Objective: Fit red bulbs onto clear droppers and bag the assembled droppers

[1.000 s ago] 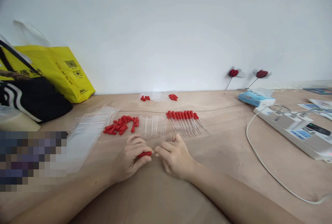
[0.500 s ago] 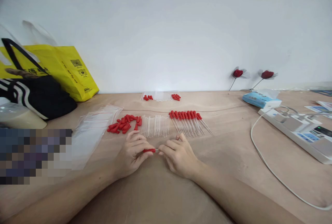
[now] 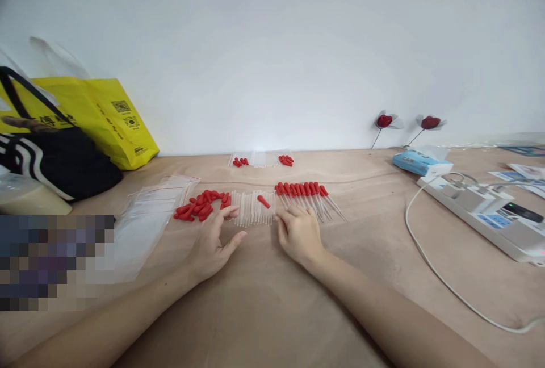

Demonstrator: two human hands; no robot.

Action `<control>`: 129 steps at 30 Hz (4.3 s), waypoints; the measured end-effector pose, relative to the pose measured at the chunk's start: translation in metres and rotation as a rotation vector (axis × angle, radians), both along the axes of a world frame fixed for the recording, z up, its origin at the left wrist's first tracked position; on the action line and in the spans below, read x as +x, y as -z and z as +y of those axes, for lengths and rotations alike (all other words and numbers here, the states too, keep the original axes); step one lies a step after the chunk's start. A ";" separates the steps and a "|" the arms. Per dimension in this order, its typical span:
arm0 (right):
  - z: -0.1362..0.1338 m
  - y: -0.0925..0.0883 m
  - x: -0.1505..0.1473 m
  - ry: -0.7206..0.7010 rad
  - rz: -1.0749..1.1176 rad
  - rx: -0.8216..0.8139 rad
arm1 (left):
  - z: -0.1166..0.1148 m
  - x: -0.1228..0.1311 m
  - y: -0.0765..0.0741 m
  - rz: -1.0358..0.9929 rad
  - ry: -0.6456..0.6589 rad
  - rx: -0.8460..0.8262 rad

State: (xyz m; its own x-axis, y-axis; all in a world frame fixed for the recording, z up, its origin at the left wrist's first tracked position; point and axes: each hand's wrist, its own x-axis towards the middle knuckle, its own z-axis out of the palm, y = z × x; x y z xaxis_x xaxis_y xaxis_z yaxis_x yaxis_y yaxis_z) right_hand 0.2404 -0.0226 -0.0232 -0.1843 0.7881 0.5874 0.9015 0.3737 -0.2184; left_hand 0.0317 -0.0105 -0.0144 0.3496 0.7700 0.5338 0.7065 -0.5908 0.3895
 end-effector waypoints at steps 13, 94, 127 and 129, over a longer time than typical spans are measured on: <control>0.048 -0.005 -0.021 0.397 0.034 -0.191 | 0.003 -0.001 -0.002 0.120 -0.082 -0.061; -0.022 0.007 0.006 -0.369 -0.154 0.186 | -0.015 0.002 -0.002 0.082 0.126 -0.059; -0.027 -0.004 -0.005 -0.470 -0.068 0.196 | -0.025 0.003 -0.006 0.092 0.246 0.044; -0.027 -0.004 -0.006 -0.469 -0.080 0.193 | -0.026 0.003 -0.006 0.109 0.269 0.058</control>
